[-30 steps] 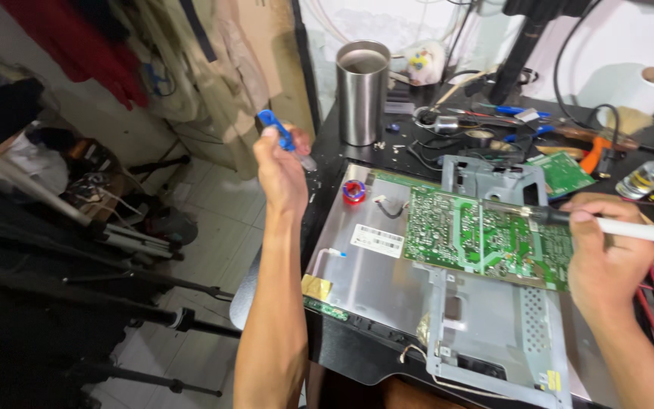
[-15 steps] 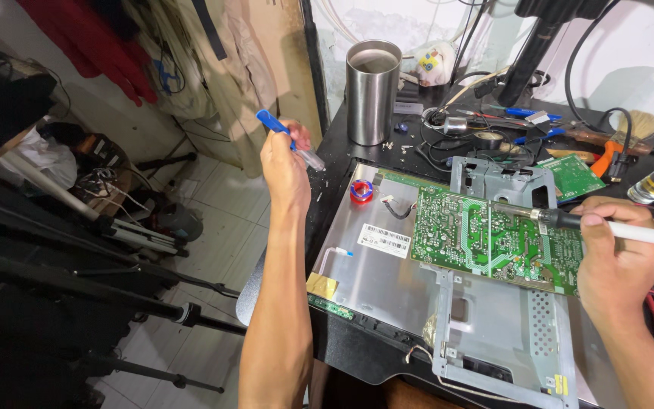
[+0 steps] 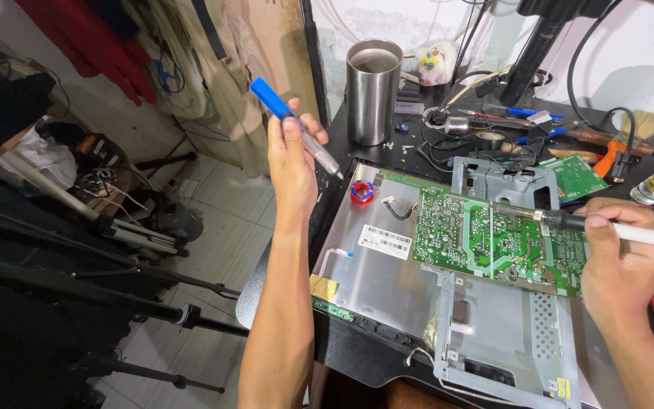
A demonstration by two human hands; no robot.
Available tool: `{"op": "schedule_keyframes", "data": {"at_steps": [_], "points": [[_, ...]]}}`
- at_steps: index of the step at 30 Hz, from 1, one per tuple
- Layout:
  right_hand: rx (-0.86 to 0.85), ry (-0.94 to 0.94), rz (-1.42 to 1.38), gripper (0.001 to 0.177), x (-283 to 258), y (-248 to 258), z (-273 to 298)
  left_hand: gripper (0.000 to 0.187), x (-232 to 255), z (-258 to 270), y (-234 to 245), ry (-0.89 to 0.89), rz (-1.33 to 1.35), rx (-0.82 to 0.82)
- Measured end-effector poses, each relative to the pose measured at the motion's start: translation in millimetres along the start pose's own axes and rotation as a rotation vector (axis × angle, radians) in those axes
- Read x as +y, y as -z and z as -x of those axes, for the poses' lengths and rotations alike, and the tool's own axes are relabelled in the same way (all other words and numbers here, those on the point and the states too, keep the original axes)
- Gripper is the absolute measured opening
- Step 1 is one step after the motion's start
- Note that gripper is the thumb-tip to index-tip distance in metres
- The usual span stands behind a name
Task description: The person desolders components from a green circuit board using a soldering iron and a solder sucker.
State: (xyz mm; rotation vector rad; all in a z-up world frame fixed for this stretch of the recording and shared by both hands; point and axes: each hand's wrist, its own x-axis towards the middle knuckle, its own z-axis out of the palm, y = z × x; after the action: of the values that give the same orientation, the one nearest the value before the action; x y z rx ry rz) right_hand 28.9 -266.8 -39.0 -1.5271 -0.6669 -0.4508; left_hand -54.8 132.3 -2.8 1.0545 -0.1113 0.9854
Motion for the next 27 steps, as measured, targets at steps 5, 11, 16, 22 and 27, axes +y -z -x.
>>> {"op": "schedule_keyframes", "data": {"at_steps": [5, 11, 16, 22, 27], "points": [[0.007, -0.017, -0.062, 0.017, 0, -1, -1, 0.039, -5, 0, 12, 0.034, 0.1, 0.033], [-0.021, 0.042, -0.004, 0.023, 13, 6, 4, 0.034, -11, -4, 20, 0.012, 0.18, 0.023], [-0.011, 0.015, -0.033, 0.021, 16, 6, 5, 0.034, -11, -3, 6, 0.061, 0.021, 0.075], [-0.002, 0.0, -0.031, 0.018, 8, 3, 2, 0.027, -17, 2, 5, 0.097, 0.078, 0.021], [-0.005, 0.0, 0.0, 0.019, 2, 2, 1, 0.02, -23, -3, 16, 0.102, 0.062, 0.072]]}}
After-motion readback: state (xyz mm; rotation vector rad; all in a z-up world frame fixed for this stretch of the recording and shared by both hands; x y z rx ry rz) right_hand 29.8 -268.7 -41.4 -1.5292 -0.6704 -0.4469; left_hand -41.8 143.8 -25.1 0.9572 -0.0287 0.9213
